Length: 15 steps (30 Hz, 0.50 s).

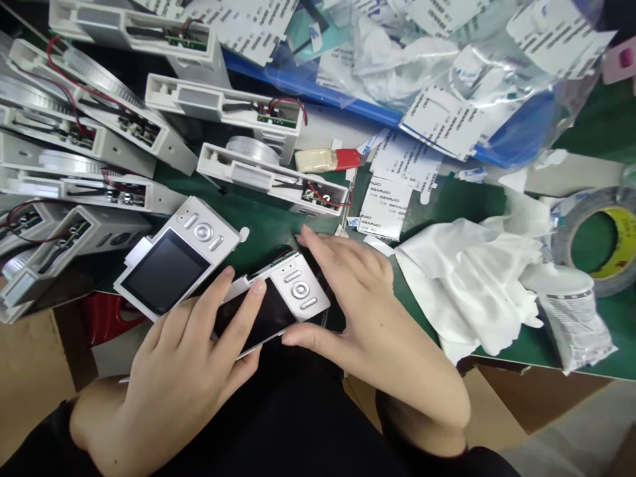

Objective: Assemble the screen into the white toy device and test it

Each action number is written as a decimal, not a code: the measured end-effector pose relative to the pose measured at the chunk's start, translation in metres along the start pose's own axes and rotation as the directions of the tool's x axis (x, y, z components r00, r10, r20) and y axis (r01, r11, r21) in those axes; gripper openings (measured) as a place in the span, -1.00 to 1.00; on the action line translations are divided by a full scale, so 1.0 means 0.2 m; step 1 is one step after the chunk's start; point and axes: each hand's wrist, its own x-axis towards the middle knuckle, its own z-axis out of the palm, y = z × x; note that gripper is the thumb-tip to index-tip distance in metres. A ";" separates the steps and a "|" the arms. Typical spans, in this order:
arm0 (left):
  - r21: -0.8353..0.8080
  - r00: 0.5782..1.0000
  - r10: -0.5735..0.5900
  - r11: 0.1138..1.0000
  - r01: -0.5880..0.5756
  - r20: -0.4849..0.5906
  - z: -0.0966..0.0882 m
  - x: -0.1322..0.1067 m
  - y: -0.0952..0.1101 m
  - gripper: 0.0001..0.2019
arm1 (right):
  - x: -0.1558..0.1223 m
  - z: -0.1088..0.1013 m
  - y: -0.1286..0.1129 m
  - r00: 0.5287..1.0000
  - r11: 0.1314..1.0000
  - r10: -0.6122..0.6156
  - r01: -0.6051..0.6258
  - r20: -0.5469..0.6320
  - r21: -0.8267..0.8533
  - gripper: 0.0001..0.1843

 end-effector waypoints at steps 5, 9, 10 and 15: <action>-0.057 0.995 0.024 0.998 -0.029 -0.093 0.03 -0.02 -0.01 -0.56 | 0.02 0.03 -0.06 0.995 0.998 0.059 -0.059 -0.075 0.009 -0.40; -0.086 0.974 0.069 0.992 -0.090 -0.217 0.06 -0.05 -0.02 -0.47 | -0.04 0.05 -0.14 0.953 0.889 0.275 -0.200 -0.129 0.412 -0.66; -0.092 0.966 0.085 0.990 -0.110 -0.244 0.06 -0.05 -0.02 -0.43 | -0.05 0.05 -0.16 0.930 0.819 0.343 -0.228 -0.130 0.527 -0.71; -0.160 0.952 0.068 0.980 -0.121 -0.299 0.04 -0.08 -0.07 -0.26 | -0.10 0.06 -0.22 0.812 0.678 0.515 -0.189 -0.275 0.711 -0.78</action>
